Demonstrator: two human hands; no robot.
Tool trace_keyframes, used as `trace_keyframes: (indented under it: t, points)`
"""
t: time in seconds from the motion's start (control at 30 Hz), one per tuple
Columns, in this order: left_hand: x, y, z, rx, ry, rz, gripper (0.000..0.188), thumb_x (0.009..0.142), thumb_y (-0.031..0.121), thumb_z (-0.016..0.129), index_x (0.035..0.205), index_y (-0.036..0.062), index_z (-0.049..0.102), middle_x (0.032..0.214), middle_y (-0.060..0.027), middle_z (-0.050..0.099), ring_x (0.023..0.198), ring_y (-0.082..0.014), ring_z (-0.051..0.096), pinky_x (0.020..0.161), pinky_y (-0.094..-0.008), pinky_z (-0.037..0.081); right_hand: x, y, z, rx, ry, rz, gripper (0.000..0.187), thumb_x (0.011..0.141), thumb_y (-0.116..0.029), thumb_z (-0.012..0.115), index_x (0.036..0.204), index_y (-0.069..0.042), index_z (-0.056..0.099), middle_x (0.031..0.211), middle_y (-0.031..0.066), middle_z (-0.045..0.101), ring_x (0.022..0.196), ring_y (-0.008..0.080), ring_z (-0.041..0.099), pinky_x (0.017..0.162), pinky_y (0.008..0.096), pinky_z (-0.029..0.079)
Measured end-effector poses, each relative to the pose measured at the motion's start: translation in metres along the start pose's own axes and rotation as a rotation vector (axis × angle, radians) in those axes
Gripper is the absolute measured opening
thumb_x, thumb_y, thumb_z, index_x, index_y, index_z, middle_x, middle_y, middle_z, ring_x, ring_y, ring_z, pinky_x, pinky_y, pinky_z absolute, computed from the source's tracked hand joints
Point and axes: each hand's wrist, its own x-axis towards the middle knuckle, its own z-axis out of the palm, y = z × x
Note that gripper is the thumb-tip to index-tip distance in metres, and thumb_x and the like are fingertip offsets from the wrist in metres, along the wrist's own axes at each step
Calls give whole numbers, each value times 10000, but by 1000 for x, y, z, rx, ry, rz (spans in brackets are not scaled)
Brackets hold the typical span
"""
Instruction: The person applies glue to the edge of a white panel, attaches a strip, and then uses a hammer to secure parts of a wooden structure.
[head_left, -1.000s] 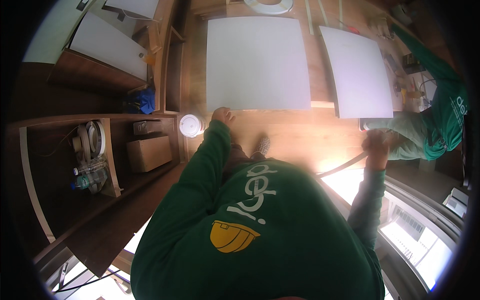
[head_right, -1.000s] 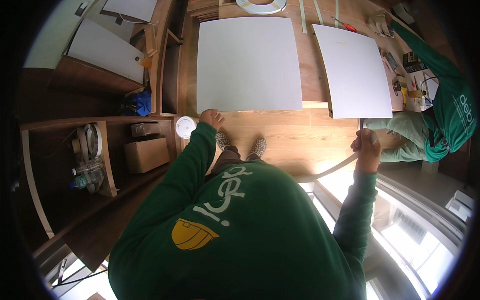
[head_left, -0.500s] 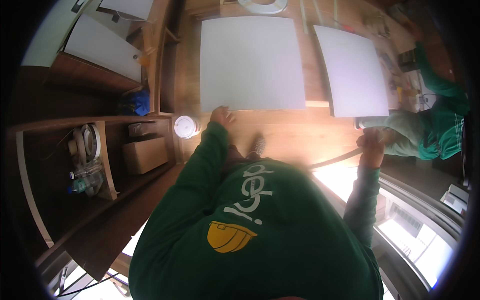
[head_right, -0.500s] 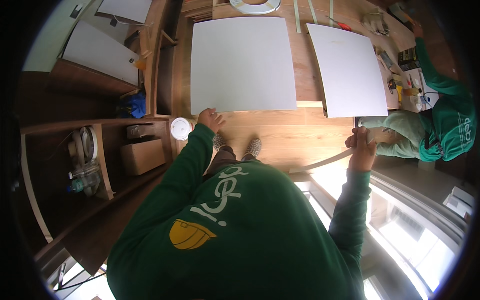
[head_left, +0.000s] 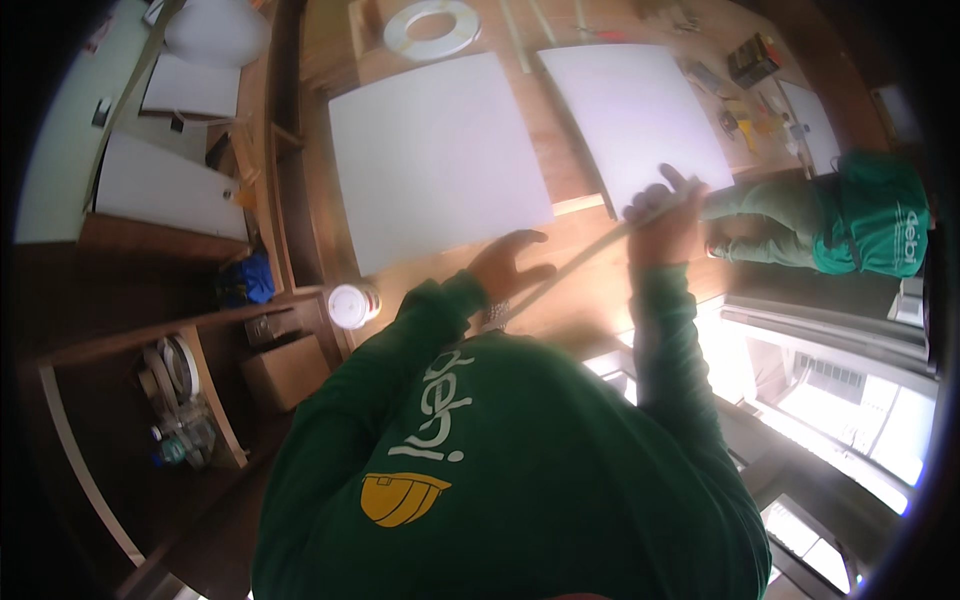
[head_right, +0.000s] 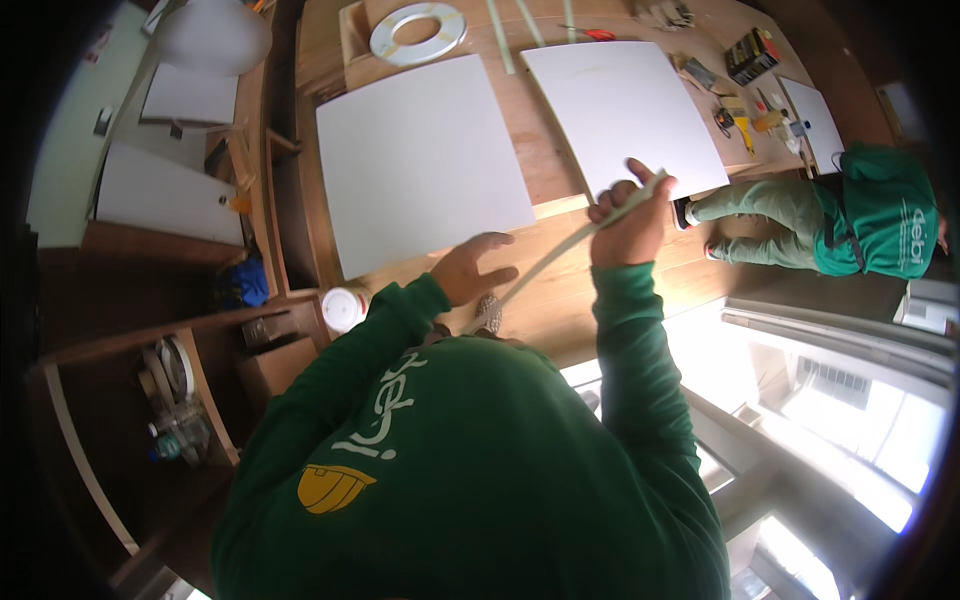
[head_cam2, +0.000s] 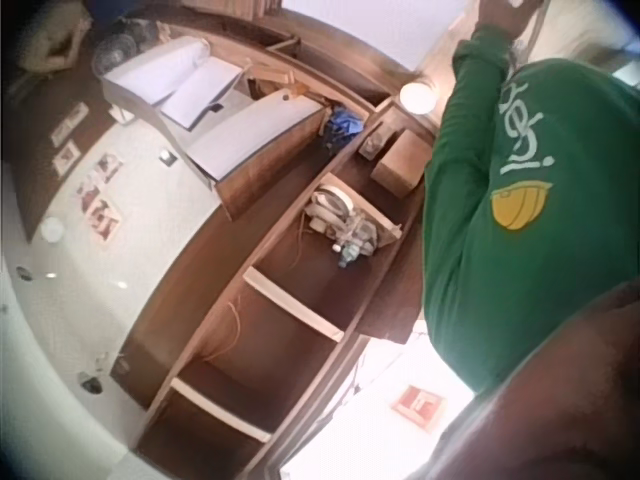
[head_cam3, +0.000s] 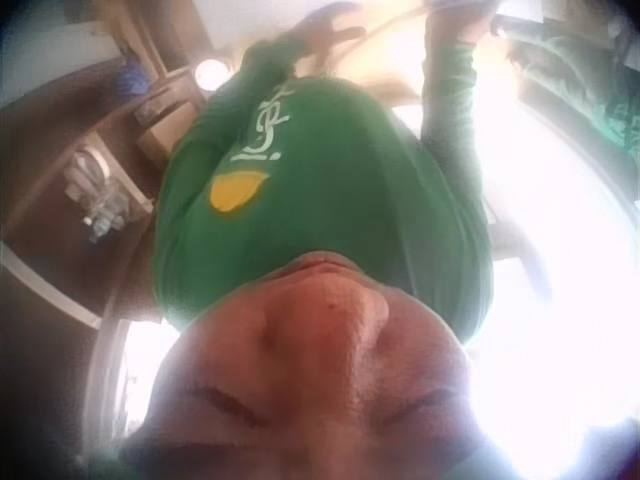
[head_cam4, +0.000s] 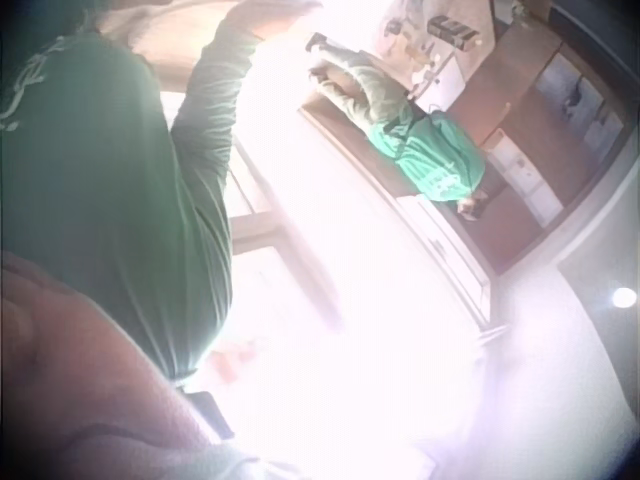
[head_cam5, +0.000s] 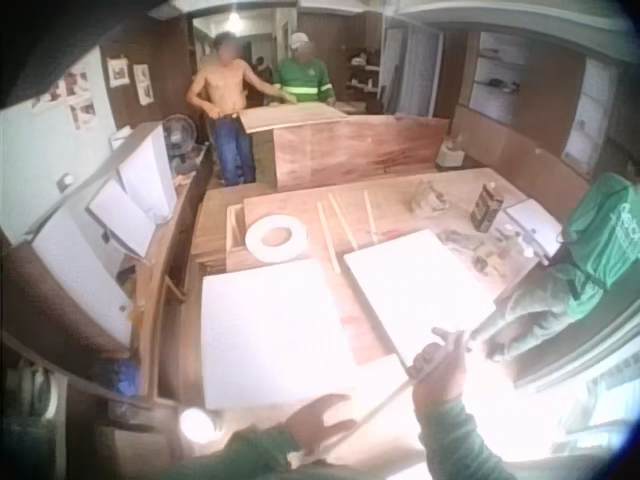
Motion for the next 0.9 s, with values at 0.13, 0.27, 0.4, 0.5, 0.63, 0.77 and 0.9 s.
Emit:
trace_keyframes:
  t: [0.13, 0.27, 0.4, 0.5, 0.63, 0.77, 0.9]
  points:
    - [7, 23, 5, -75, -294, -236, 437, 969, 372, 642, 1269, 54, 629, 1097, -184, 704, 1026, -301, 657, 909, -410, 498, 2, -5, 21, 78, 48, -30, 547, 1057, -535, 422, 1104, 2, 514, 760, 17, 398, 622, 145, 362, 563, 300, 341]
    - [9, 37, -12, -42, -309, -192, 337, 1026, 311, 524, 1160, 18, 623, 1007, -205, 687, 949, -368, 647, 840, -440, 490, 6, -16, 19, 40, 3, -115, 387, 1072, -374, 490, 1119, 9, 518, 761, 21, 433, 639, 142, 399, 586, 297, 378]
    - [4, 37, -31, 37, -342, -135, 326, 1029, 287, 514, 1168, 11, 619, 1031, -235, 672, 978, -419, 624, 840, -454, 486, 27, -24, -10, 81, 108, -190, 199, 1044, -230, 571, 1120, -47, 555, 750, 11, 475, 599, 135, 447, 537, 293, 390]
    - [-8, 26, -45, 51, -412, -187, 351, 1033, 291, 511, 1202, 3, 619, 1080, -240, 672, 1001, -413, 626, 871, -445, 488, 70, -34, -66, 144, 184, -350, 161, 1012, -198, 628, 1055, -54, 572, 727, 7, 491, 600, 142, 493, 586, 307, 457]
    - [-17, 18, -57, 77, -427, -322, 378, 1054, 299, 497, 1261, 4, 611, 1007, -149, 628, 926, -269, 602, 831, -365, 478, 78, -36, -131, -165, 204, -303, 180, 976, -141, 656, 1098, -30, 584, 751, 54, 572, 650, 172, 569, 656, 317, 503]
    - [-25, -18, -67, 4, -406, -386, 380, 1078, 298, 473, 1308, 18, 587, 765, 20, 486, 670, -59, 489, 645, -240, 442, 23, 6, -132, -262, -35, 83, 368, 937, -74, 649, 1293, -22, 575, 998, 126, 675, 827, 213, 669, 762, 325, 553]
    - [-4, -6, -53, -77, -531, -584, 362, 1087, 311, 444, 1289, 35, 561, 725, 26, 453, 583, -61, 452, 547, -239, 417, -5, 69, -137, -383, -159, 333, 533, 976, -208, 644, 1456, -48, 477, 1294, 130, 639, 1137, 242, 652, 904, 367, 557]
